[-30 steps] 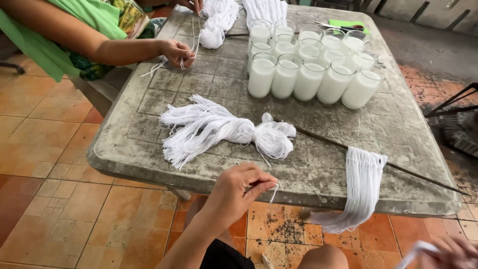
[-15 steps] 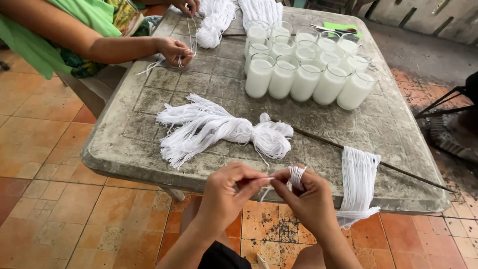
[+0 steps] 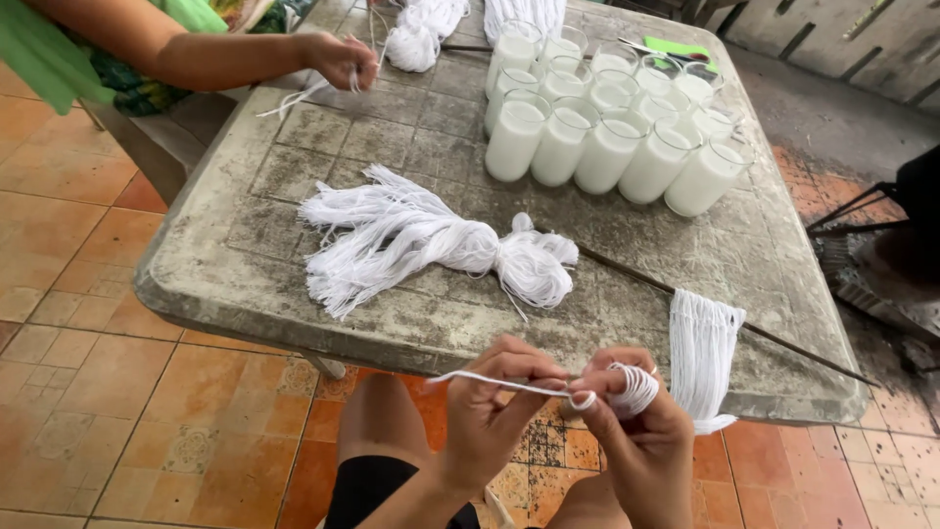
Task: Preparing candle wicks by tying knots in cotton thread
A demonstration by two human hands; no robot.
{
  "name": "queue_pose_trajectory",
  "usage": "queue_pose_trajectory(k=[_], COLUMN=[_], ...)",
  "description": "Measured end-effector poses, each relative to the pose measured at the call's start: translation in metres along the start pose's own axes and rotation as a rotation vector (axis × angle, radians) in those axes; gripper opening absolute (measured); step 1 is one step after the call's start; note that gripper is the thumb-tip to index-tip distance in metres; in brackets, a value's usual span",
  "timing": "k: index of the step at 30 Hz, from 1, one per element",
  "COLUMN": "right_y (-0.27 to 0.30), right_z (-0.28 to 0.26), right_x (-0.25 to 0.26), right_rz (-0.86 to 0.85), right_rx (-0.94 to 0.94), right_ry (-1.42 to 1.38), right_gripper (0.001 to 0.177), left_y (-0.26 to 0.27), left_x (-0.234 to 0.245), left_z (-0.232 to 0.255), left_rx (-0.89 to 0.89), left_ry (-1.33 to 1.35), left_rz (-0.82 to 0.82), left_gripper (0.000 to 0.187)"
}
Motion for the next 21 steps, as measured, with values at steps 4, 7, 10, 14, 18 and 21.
queue_pose_trajectory(k=[4,7,10,14,18,21], right_y=[0.009,0.008,0.014,0.010,0.017,0.019], right_z=[0.020,0.031,0.053,0.061,0.062,0.065], right_x=[0.014,0.016,0.019,0.022,0.026,0.024], right_rz=[0.032,0.017,0.060,0.117,0.161,0.170], right_rx=[-0.228,-0.277,-0.342,-0.412,-0.387,-0.404], right_ry=[-0.104,-0.189,-0.283,-0.266,-0.113,-0.307], right_gripper=[0.007,0.010,0.008,0.003,0.006,0.009], left_y=[-0.001,0.001,0.006,0.031,0.034,0.020], left_x=[-0.002,-0.004,-0.005,-0.013,-0.019,-0.017], left_z=[0.015,0.011,0.003,-0.028,-0.011,-0.012], left_rx=[-0.269,-0.341,-0.088,0.627,0.576,0.291], left_ry=[-0.409,-0.532,-0.487,0.050,-0.124,-0.482], left_rz=[-0.072,-0.097,-0.105,-0.375,-0.298,-0.219], left_gripper=[0.014,0.013,0.020,0.036,0.011,0.029])
Point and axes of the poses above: each hand's wrist, its own y-axis away from the middle knuckle, its own x-axis out of the back of the hand, z = x × y, the point moved 4 cm from there along -y, towards the middle knuckle, and after that the axes turned 9 degrees about -y, right-handed, at the moved point
